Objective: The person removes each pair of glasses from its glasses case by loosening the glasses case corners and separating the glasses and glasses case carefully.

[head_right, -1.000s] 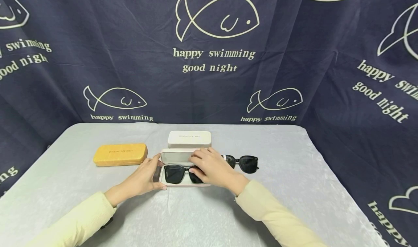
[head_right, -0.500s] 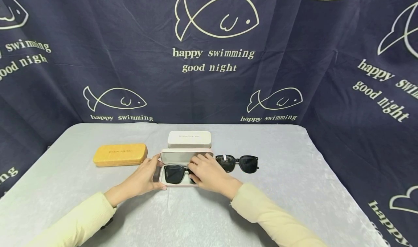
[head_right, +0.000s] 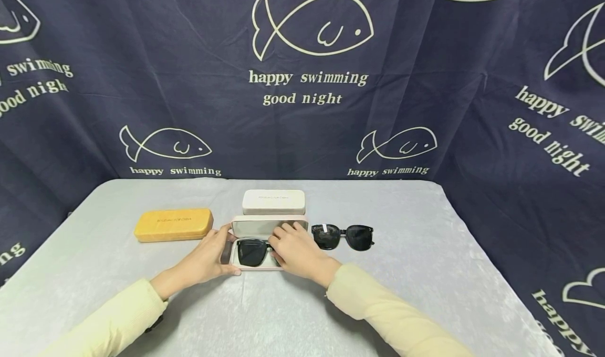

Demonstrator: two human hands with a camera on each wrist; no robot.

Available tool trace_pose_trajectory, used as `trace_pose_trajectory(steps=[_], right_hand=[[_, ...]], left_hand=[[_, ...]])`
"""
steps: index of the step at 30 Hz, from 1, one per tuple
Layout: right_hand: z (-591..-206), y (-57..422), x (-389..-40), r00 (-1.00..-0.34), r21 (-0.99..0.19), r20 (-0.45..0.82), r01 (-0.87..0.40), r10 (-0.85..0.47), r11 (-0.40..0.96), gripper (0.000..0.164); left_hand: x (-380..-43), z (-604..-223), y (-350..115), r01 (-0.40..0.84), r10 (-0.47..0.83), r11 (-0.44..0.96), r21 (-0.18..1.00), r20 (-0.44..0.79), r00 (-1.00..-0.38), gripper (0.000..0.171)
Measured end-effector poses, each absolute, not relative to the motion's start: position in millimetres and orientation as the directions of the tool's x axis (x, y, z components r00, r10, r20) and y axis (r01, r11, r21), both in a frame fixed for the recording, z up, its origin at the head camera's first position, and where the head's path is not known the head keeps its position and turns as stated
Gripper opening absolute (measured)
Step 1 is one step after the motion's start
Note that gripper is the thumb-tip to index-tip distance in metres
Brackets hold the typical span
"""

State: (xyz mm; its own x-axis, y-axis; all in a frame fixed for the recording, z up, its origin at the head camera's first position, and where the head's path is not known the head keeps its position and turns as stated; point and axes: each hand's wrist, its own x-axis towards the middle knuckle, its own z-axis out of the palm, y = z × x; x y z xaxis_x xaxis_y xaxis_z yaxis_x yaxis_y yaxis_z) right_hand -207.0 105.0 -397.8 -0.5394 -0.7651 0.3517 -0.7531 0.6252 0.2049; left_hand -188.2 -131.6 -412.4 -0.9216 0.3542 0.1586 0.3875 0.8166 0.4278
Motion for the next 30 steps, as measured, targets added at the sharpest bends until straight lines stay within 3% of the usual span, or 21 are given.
trace_pose_trajectory(steps=[30], right_hand=[[-403.0,86.3,-208.5,-0.610,0.240,0.328,-0.684,-0.721,0.689,0.007]], left_hand=[[-188.5,-411.8,-132.3,0.401,0.367,0.806,0.436,0.164,-0.916,0.092]])
